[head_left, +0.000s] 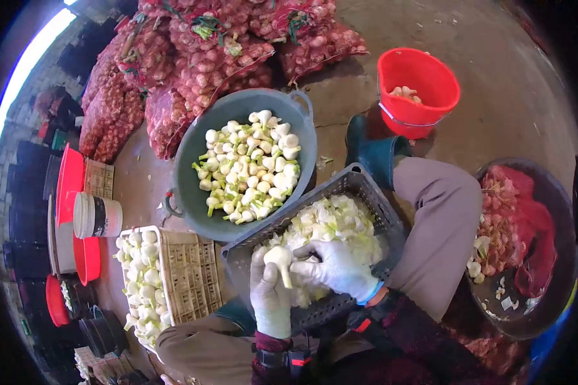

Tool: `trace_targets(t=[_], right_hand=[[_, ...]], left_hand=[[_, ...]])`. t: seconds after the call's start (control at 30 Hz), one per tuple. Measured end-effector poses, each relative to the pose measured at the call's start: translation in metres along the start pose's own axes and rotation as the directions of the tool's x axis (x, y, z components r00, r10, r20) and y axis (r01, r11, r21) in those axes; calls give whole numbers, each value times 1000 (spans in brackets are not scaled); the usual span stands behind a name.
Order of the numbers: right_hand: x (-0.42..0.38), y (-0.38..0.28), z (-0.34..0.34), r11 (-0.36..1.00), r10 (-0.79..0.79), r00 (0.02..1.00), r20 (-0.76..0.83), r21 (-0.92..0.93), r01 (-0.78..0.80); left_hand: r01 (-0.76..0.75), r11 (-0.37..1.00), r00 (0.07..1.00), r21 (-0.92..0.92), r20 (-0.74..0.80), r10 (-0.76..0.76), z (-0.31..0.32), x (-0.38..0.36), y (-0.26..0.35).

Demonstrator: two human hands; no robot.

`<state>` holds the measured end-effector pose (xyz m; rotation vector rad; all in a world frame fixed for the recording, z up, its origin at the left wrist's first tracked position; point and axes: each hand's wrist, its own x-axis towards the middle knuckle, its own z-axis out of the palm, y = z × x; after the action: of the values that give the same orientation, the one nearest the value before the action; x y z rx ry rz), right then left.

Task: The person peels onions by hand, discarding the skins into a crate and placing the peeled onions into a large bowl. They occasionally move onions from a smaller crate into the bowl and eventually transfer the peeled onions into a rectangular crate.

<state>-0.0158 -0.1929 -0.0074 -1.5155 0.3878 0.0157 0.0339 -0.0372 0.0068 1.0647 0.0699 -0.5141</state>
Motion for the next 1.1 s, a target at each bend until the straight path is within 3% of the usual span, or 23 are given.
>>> trace_targets(t=[0.13, 0.2, 0.33, 0.4, 0.43, 0.47, 0.53, 0.57, 0.6, 0.67, 0.7, 0.77, 0.8, 0.87, 0.9, 0.93, 0.97, 1.0, 1.07, 1.1], right_hand=[[2, -1, 6, 1000, -20, 999, -45, 2, 20], [-2, 7, 11, 969, -219, 942, -256, -173, 178], [12, 23, 11, 997, -46, 942, -331, -74, 23], [13, 27, 11, 922, -310, 860, -406, -348, 168], [12, 25, 13, 892, -380, 844, -378, -390, 228], [12, 25, 15, 897, -367, 852, -373, -384, 218], [14, 25, 20, 936, -317, 868, -382, -275, 220], [17, 32, 13, 967, -205, 904, -376, -218, 128], [24, 38, 7, 968, -207, 905, -372, -211, 134], [34, 41, -5, 993, -112, 837, -536, -95, 71], [34, 36, -10, 992, -121, 836, -535, -95, 83], [29, 22, -21, 992, 12, 807, -591, 110, 65], [29, 37, -28, 999, 34, 791, -611, 3, -41], [22, 57, -36, 942, -205, 801, -563, -334, 6], [16, 47, -37, 948, -122, 881, -457, -318, -33], [10, 33, -38, 947, -46, 946, -322, -314, -60], [9, 31, -35, 925, 10, 959, -282, -361, -116], [10, 34, -33, 892, 65, 965, -253, -419, -170], [15, 44, -29, 920, 57, 958, -280, -357, -159], [18, 51, -30, 880, 13, 956, -292, -450, -149]], left_hand=[[7, 1000, 1000, -6, -29, -8, 0, 5, -15], [73, 996, 997, -53, 2, -73, 7, 4, -15], [66, 992, 998, 106, -24, -63, 16, 14, -23], [173, 950, 984, 261, -88, -155, 21, 10, -13], [285, 885, 951, 369, -225, -212, 42, 8, -4], [298, 882, 946, 366, -238, -221, 34, 10, -9], [200, 931, 973, 306, -170, -153, 8, 14, -21], [292, 944, 953, 155, -131, -273, 5, 11, -12], [286, 945, 954, 160, -137, -266, 0, 9, -11], [262, 963, 965, -67, 26, -261, -12, 6, -12], [271, 955, 961, -122, 86, -262, -16, 5, -12], [284, 942, 956, -177, 126, -264, -22, 0, -8], [305, 924, 948, -229, 161, -273, -23, -1, -3], [291, 918, 948, -270, 208, -240, -22, -3, 11], [232, 954, 972, -190, 80, -220, -21, -5, 25], [207, 964, 977, -165, 76, -197, -25, -2, 41], [165, 985, 986, -60, 3, -165, -33, 2, 65], [138, 990, 988, 39, -70, -135, -42, 7, 88], [83, 982, 971, 170, -234, -42, -80, 18, 144], [-17, 963, 928, 268, -354, 115, -105, 29, 166]])
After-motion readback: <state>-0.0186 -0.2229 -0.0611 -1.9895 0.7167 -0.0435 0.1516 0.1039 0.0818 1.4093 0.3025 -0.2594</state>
